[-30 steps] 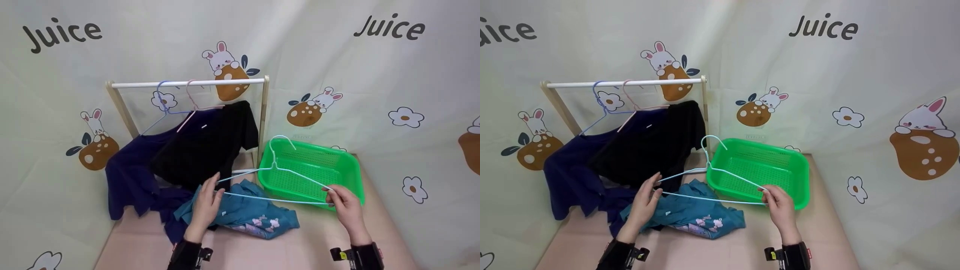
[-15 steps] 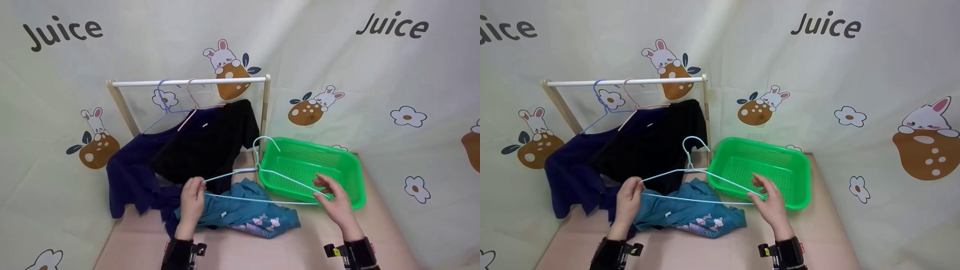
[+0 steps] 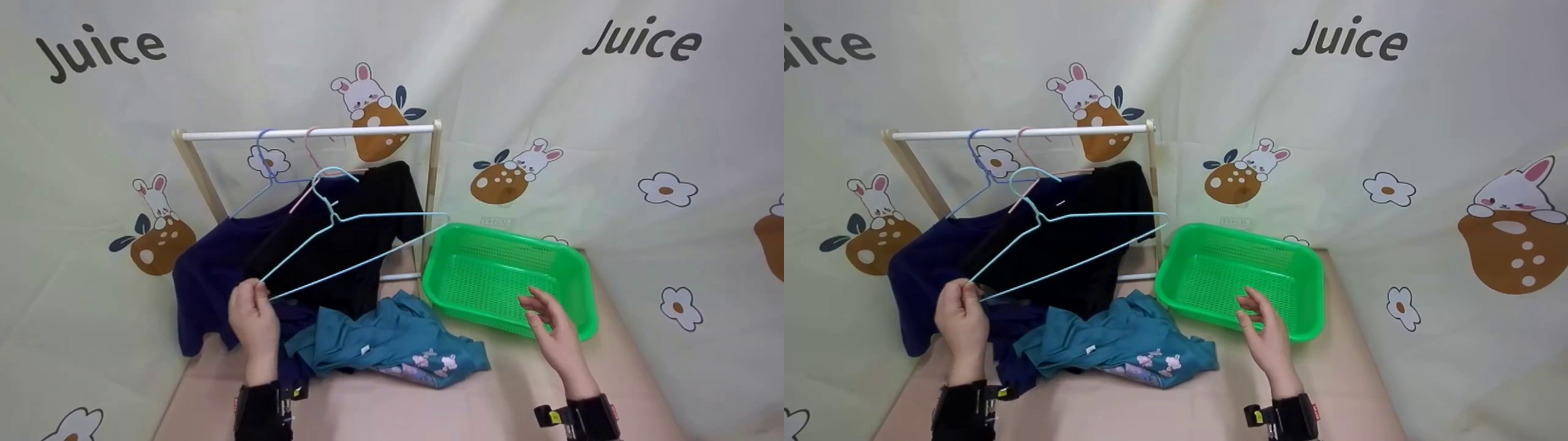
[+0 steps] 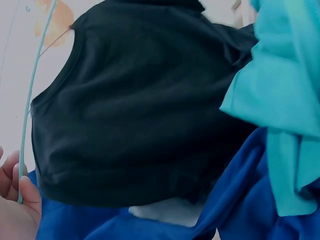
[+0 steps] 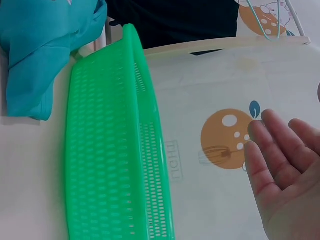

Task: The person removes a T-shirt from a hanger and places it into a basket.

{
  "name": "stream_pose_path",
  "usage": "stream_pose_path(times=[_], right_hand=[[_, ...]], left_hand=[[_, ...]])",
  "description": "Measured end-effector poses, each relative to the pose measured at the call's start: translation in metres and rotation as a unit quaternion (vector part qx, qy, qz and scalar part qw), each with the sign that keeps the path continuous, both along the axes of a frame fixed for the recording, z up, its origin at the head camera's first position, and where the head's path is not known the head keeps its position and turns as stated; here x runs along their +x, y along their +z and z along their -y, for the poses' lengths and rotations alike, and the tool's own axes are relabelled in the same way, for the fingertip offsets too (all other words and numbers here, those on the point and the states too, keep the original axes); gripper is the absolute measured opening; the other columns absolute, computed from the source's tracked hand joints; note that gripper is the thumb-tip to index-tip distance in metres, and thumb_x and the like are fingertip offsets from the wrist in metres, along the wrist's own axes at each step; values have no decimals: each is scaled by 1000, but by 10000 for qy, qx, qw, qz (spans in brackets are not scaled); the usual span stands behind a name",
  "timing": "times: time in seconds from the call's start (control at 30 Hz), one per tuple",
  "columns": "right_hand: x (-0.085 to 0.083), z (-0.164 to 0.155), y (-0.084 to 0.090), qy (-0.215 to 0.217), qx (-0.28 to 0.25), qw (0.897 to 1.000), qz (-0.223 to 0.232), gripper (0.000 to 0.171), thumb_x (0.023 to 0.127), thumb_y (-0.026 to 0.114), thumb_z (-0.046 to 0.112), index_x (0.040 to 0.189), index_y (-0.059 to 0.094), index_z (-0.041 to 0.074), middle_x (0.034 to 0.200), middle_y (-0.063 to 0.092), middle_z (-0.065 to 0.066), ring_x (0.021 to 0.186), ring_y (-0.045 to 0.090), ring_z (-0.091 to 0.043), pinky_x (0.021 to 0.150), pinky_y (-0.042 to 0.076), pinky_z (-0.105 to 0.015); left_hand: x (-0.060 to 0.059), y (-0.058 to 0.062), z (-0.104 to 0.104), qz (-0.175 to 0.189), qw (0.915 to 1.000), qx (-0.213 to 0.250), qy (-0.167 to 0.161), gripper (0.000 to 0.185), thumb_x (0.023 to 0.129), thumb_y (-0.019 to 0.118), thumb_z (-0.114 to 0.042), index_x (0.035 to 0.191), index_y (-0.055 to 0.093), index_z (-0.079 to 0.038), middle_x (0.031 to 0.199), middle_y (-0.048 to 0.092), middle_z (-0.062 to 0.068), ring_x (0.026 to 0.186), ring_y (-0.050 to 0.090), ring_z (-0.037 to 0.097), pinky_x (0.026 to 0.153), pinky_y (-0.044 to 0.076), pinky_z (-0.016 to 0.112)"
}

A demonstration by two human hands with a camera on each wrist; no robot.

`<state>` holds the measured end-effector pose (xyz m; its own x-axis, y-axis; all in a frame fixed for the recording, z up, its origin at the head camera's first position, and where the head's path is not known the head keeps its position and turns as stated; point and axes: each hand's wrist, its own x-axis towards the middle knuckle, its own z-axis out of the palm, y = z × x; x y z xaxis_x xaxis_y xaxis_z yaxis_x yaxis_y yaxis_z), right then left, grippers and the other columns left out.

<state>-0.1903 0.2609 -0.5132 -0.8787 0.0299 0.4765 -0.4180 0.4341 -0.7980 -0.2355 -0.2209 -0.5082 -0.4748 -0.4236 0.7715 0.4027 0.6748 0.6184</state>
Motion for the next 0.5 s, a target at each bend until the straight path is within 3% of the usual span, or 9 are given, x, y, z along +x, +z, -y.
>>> stream_pose_path(times=[0.23,0.4,0.5], right_hand=[[-10,-12,-23,-89,118,9998,128,45,97,59,-3,140,49,-2,125,64,-16,112,59,-13,89,39,-14],[-12,-12,-26,-56,145,9998,98,46,97,60,-1,141,49,-1,130,62,-15,111,58,-8,90,41,-17],[-8,-4,-21,33,175,9998,-37,46,95,59,-6,140,48,-6,129,61,-22,113,58,-12,92,39,-14]], left_hand=[[-4,8,10,-111,9990,159,405,14,96,58,1,82,56,2,76,52,20,76,50,38,75,37,45],[-9,13,6,-92,9985,187,504,16,96,59,0,81,55,3,74,52,20,75,49,40,75,37,48],[-14,15,0,-44,9988,166,455,17,97,58,-1,80,55,3,74,53,20,74,50,40,75,37,48]])
